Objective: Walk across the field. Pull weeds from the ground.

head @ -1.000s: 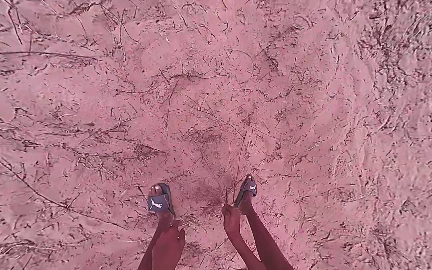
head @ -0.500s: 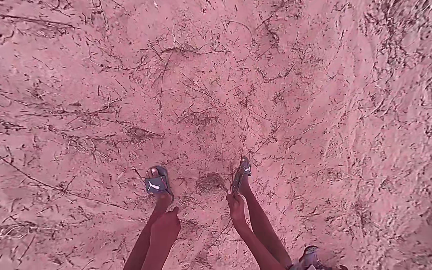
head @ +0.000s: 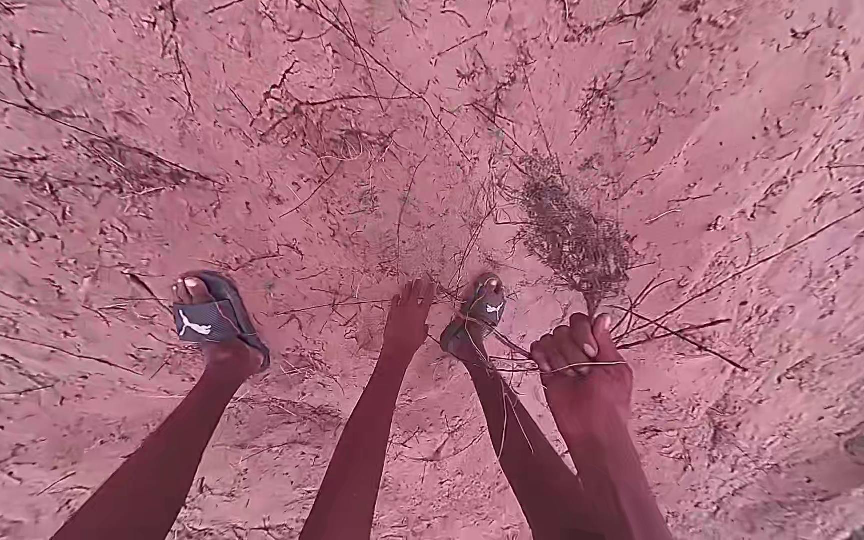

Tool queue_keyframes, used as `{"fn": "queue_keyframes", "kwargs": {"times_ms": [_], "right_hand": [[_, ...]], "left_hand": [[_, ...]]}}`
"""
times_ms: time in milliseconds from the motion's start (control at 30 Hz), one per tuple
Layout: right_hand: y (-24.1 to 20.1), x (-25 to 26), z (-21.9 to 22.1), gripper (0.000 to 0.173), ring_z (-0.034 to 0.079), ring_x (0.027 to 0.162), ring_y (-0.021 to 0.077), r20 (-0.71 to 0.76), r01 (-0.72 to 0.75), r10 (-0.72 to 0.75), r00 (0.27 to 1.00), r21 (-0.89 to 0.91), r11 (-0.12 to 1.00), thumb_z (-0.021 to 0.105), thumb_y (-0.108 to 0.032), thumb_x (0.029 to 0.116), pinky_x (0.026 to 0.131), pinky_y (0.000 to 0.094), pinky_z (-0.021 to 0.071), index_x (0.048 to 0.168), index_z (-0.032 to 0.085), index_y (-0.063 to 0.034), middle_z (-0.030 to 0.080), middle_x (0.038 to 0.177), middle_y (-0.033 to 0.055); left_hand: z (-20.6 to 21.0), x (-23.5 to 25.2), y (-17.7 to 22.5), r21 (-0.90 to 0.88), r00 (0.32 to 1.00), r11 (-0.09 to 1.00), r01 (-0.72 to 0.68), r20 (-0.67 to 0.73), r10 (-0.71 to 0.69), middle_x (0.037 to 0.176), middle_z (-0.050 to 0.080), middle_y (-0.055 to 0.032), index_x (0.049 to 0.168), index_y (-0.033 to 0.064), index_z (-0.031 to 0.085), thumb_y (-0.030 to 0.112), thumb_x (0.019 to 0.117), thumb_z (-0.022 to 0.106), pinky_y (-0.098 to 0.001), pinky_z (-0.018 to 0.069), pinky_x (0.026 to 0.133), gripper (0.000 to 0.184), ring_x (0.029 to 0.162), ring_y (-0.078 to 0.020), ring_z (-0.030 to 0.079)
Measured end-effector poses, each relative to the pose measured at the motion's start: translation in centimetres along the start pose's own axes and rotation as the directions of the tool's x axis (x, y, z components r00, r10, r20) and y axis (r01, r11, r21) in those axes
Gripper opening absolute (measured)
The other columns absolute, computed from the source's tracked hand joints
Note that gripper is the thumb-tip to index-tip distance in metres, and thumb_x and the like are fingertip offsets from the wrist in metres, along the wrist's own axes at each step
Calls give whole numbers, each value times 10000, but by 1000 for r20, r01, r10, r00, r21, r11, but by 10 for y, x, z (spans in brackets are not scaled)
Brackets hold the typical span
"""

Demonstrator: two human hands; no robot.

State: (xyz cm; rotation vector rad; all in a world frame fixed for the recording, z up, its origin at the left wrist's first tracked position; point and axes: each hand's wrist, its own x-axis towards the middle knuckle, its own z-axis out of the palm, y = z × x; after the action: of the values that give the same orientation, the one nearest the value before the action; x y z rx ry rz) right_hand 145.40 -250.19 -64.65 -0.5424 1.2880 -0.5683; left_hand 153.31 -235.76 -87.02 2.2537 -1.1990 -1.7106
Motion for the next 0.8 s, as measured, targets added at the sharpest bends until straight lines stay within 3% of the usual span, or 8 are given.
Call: {"fn": "queue_keyframes", "kwargs": {"times_ms": [100, 200, 300, 367, 433, 500, 600, 800], "right_hand": [[-21, 23, -44, 661, 400, 388, 17, 5, 18, -18, 1000, 58, 998, 67, -309, 1131, 457, 171, 394, 623, 471, -180, 375, 436, -105], [-38, 34, -68, 702, 412, 384, 31, -21, 24, -21, 1000, 151, 988, 38, -363, 1123, 443, 183, 405, 626, 490, -160, 391, 438, -89], [-42, 32, -75, 699, 426, 387, 29, -5, -29, 31, 1000, 246, 969, 74, -376, 1126, 445, 183, 423, 635, 514, -143, 392, 445, -89], [-38, 28, -80, 682, 437, 398, 30, 32, -62, 55, 998, 292, 954, 107, -367, 1127, 456, 185, 430, 643, 528, -134, 390, 453, -89], [-35, 27, -86, 675, 456, 409, 34, 42, -73, 62, 997, 327, 942, 127, -366, 1128, 470, 194, 448, 651, 540, -125, 395, 457, -85], [-39, 31, -92, 685, 461, 411, 44, 16, -70, 69, 997, 332, 941, 114, -378, 1126, 477, 202, 460, 653, 536, -117, 397, 461, -76], [-47, 40, -91, 707, 460, 404, 50, -45, -54, 73, 996, 328, 943, 92, -395, 1125, 472, 208, 469, 637, 520, -114, 402, 456, -66], [-54, 48, -92, 760, 480, 410, 48, 1, 7, -8, 1000, 290, 957, 43, -407, 1115, 456, 208, 460, 627, 551, -123, 456, 462, -64]], "left_hand": [[27, 64, 11, 92, 990, 989, -114, -73, 121, 1687, 231, -179, 1620, 140, 308, 129, 802, 854, -579, 208, 1235, 983, 1563, -385, 191], [44, 92, 8, 100, 975, 979, -177, -119, 189, 1630, 383, -139, 1522, 113, 492, 204, 925, 737, -630, 246, 1197, 652, 1550, -372, 242], [58, 98, 20, 123, 946, 956, -266, -156, 283, 1676, 307, -102, 1503, 104, 521, 116, 1014, 582, -595, 279, 1202, 493, 1564, -322, 234], [62, 99, 36, 43, 952, 970, -240, -188, 244, 1687, 271, -117, 1572, 62, 400, 82, 1023, 533, -547, 252, 1232, 565, 1564, -324, 235], [68, 106, 42, -5, 971, 977, -213, -108, 211, 1625, 401, -120, 1541, 70, 455, 123, 1045, 502, -500, 266, 1238, 501, 1542, -310, 296], [66, 114, 54, -39, 986, 985, -167, -12, 167, 1363, 635, -190, 1333, 32, 632, 144, 1042, 529, -511, 419, 1142, 328, 1374, -354, 527], [46, 114, 63, -202, 998, 979, 19, 56, -8, 1082, 688, -297, 1261, -30, 636, 167, 1070, 504, -615, 518, 926, 305, 1078, -467, 671], [32, 59, 62, -409, 988, 900, 152, 78, -132, 1205, 649, -319, 1238, -98, 630, 153, 1100, 416, -534, 454, 1073, 358, 1214, -437, 615]]}}
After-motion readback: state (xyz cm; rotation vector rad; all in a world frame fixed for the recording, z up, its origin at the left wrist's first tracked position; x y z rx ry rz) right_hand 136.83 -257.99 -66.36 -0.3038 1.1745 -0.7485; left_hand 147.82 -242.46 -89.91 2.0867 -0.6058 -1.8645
